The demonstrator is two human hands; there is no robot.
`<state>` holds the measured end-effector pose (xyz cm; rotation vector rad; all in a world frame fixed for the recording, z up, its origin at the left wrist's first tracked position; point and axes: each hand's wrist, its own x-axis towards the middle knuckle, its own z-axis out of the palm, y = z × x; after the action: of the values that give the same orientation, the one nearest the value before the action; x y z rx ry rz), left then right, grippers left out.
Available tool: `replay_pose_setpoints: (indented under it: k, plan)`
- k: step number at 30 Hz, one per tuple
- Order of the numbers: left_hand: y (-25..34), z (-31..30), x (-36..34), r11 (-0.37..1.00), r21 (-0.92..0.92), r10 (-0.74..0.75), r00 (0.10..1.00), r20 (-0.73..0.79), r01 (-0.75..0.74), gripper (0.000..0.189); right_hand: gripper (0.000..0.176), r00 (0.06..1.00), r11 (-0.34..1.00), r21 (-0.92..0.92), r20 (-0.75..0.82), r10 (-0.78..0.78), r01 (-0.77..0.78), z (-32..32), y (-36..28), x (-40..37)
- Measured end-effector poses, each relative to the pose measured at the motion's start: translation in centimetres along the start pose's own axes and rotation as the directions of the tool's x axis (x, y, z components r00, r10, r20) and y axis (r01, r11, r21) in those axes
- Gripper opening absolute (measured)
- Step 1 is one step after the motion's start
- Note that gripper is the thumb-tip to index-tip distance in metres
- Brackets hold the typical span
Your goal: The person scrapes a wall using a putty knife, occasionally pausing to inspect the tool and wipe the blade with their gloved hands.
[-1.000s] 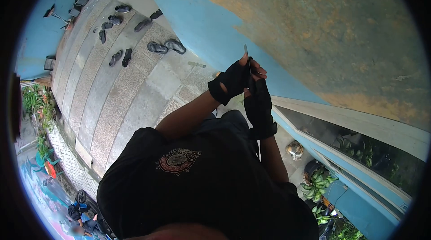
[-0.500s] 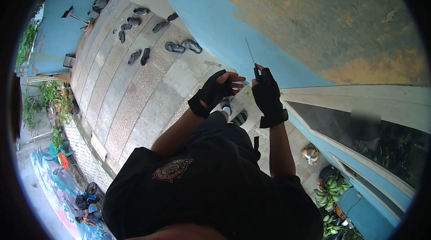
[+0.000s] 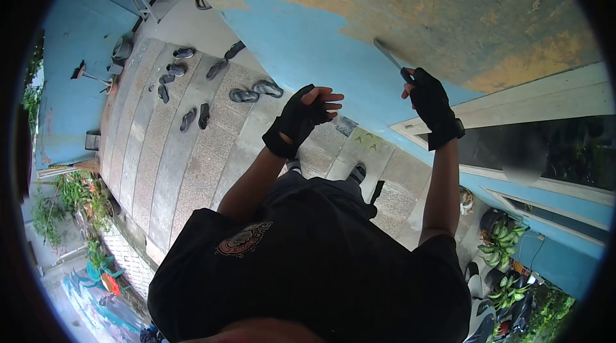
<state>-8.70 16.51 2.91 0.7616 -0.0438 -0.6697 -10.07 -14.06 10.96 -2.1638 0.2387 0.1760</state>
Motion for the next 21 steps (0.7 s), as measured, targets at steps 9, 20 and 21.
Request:
replay_pose_setpoints:
  k: [9,20,21]
  plan:
    - [8.2,-5.8,-1.8,0.991,0.133,-0.042,0.997,0.065,0.033,0.043,0.017,0.888,0.922,0.107,0.248,-0.386,0.371,25.3,1.6,11.7]
    - [10.7,-10.4,-2.8,0.991,0.110,-0.084,0.988,0.131,0.070,0.043,0.032,0.997,0.998,-0.003,-0.044,0.070,-0.070,4.4,-3.3,-3.0]
    - [10.8,-10.2,-2.7,0.991,0.117,-0.084,0.988,0.131,0.069,0.043,0.033,0.992,0.994,-0.030,-0.072,0.104,-0.106,2.8,-4.8,-3.5]
